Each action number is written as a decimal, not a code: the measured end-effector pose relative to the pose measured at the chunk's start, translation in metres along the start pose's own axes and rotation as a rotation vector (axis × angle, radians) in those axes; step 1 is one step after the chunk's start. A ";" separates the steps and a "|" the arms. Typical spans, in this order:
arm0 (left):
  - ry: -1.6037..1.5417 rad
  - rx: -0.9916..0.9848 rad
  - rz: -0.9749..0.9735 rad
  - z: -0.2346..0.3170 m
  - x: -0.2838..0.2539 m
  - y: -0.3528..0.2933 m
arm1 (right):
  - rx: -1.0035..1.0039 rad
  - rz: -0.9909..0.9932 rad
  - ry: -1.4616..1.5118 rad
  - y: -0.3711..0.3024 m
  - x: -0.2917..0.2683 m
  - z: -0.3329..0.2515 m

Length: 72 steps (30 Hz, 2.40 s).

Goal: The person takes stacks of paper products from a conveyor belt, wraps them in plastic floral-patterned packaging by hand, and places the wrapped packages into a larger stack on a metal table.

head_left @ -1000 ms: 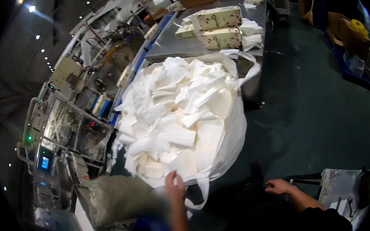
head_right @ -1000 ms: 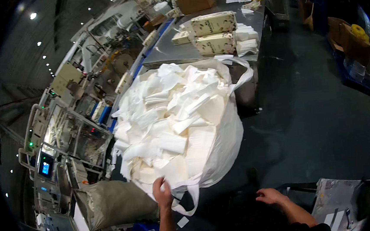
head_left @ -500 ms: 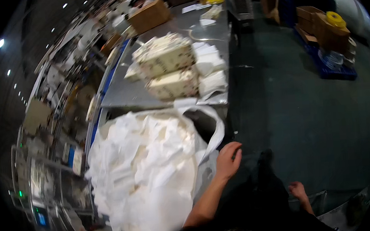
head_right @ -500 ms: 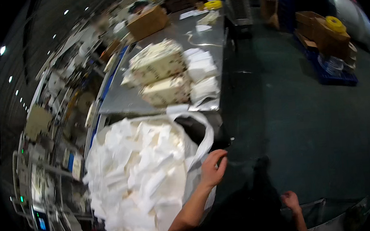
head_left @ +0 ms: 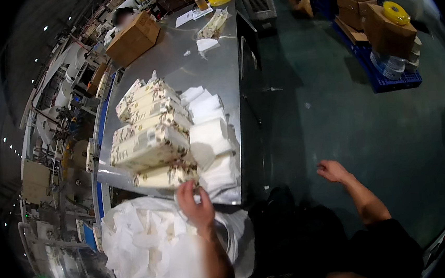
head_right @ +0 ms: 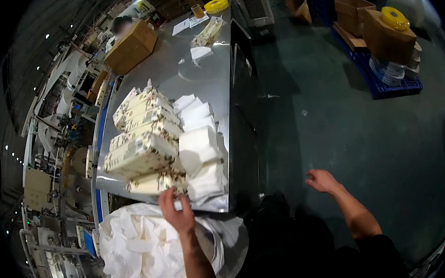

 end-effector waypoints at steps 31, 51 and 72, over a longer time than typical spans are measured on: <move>0.660 -0.552 0.067 -0.187 0.341 0.429 | -0.825 -0.673 0.050 0.653 -0.277 -0.200; 0.673 -0.531 -0.258 -0.261 0.527 0.503 | -0.711 -0.606 -0.010 0.755 -0.357 -0.198; 0.319 -0.467 -0.586 -0.058 0.502 0.484 | -0.551 -0.598 0.463 0.914 -0.394 -0.281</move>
Point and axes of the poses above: each hand's wrist, its own y-axis towards the middle knuckle, its own x-axis out of the palm, z = x × y, the point moved 1 cm from there along y, towards the middle knuckle, and after that the axes turned 6 degrees about -y, right-handed, at the moved point
